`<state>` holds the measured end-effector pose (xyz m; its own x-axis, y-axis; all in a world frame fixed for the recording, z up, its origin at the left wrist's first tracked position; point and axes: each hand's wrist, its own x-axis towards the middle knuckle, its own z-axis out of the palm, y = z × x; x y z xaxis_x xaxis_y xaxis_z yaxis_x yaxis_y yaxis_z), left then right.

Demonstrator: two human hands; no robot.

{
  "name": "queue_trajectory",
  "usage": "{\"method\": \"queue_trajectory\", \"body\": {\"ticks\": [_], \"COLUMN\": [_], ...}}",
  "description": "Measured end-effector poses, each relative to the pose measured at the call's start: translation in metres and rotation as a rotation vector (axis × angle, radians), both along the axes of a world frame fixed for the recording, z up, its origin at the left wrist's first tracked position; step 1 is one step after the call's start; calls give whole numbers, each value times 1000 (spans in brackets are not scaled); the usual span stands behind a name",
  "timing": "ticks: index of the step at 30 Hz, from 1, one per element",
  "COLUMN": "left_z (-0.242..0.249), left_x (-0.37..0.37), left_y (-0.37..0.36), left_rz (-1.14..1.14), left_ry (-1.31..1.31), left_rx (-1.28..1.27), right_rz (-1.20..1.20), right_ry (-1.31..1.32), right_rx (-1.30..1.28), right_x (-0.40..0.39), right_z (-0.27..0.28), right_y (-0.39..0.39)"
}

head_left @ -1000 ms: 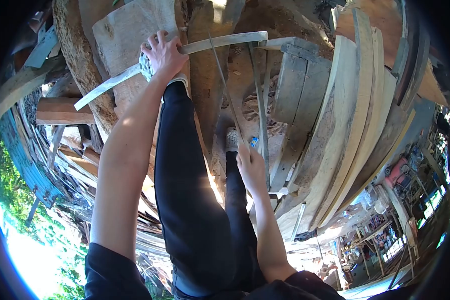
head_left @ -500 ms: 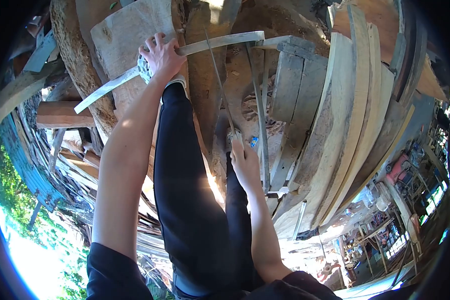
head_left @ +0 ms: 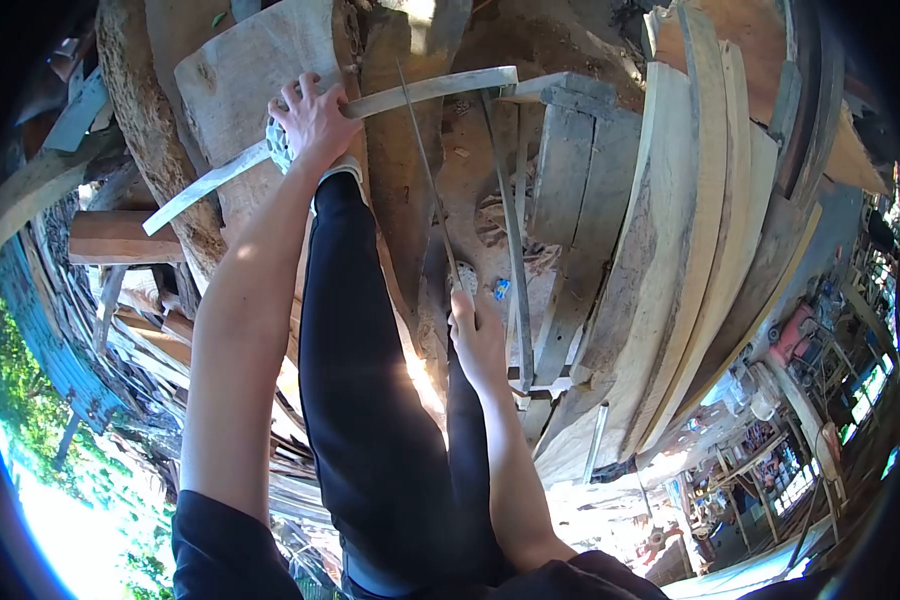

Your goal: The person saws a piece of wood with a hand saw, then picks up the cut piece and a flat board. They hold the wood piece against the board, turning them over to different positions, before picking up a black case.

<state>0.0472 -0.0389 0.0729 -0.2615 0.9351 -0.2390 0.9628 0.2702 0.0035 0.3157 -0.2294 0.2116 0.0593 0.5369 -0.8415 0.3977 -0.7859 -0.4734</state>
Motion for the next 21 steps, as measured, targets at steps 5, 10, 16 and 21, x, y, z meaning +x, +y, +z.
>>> {"method": "queue_trajectory", "body": {"ticks": [5, 10, 16, 21], "left_z": [-1, 0, 1, 2], "left_x": [0, 1, 0, 0], "left_y": [1, 0, -1, -1], "left_rz": [14, 17, 11, 12], "left_ry": [-9, -12, -25, -25], "left_rx": [-6, 0, -3, 6], "right_rz": [-16, -15, -84, -125], "right_ry": [-10, -19, -2, -16], "right_rx": [102, 103, 62, 38], "right_x": [-2, -5, -5, -6], "right_z": [-8, -2, -6, -15], "right_y": [-8, -7, -13, -16]}}
